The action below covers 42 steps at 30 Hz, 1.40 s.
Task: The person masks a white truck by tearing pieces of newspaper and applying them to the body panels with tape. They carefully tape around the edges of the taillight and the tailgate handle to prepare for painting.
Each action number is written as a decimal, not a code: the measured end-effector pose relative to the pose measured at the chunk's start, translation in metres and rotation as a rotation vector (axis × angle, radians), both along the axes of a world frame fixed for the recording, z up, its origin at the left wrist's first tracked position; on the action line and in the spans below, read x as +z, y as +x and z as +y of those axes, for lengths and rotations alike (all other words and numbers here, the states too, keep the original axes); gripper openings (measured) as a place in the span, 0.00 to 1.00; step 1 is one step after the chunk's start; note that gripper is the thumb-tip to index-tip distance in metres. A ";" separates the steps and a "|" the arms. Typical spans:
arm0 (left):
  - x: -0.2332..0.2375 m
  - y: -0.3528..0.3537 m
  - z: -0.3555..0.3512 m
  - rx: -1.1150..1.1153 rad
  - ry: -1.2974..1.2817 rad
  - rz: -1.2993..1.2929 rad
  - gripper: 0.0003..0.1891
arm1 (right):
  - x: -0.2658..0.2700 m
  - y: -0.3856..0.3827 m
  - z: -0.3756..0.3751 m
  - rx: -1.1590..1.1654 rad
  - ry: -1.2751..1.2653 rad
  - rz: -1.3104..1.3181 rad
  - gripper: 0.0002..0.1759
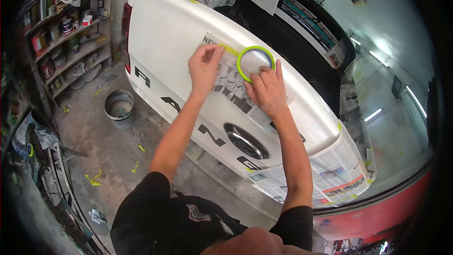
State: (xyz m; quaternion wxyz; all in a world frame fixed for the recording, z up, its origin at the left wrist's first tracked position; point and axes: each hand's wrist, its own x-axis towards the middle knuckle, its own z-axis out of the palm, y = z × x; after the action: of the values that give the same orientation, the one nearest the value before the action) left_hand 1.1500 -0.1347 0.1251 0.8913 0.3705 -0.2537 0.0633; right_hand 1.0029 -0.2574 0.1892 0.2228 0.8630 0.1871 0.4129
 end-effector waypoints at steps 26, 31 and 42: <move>0.008 0.042 -0.023 0.510 0.100 0.153 0.12 | -0.003 -0.009 0.001 -0.168 -0.100 -0.082 0.30; 0.002 0.053 -0.031 0.688 0.155 0.132 0.16 | 0.000 -0.009 0.001 -0.174 -0.147 -0.114 0.24; -0.028 0.041 -0.011 0.726 0.582 -0.600 0.54 | -0.001 -0.006 0.000 -0.172 -0.137 -0.128 0.23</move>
State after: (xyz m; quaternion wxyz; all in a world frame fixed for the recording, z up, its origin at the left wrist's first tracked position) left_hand 1.1906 -0.1461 0.0974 0.5617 0.6310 -0.3594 0.3964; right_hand 0.9973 -0.2577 0.1881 0.3274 0.8307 0.1255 0.4325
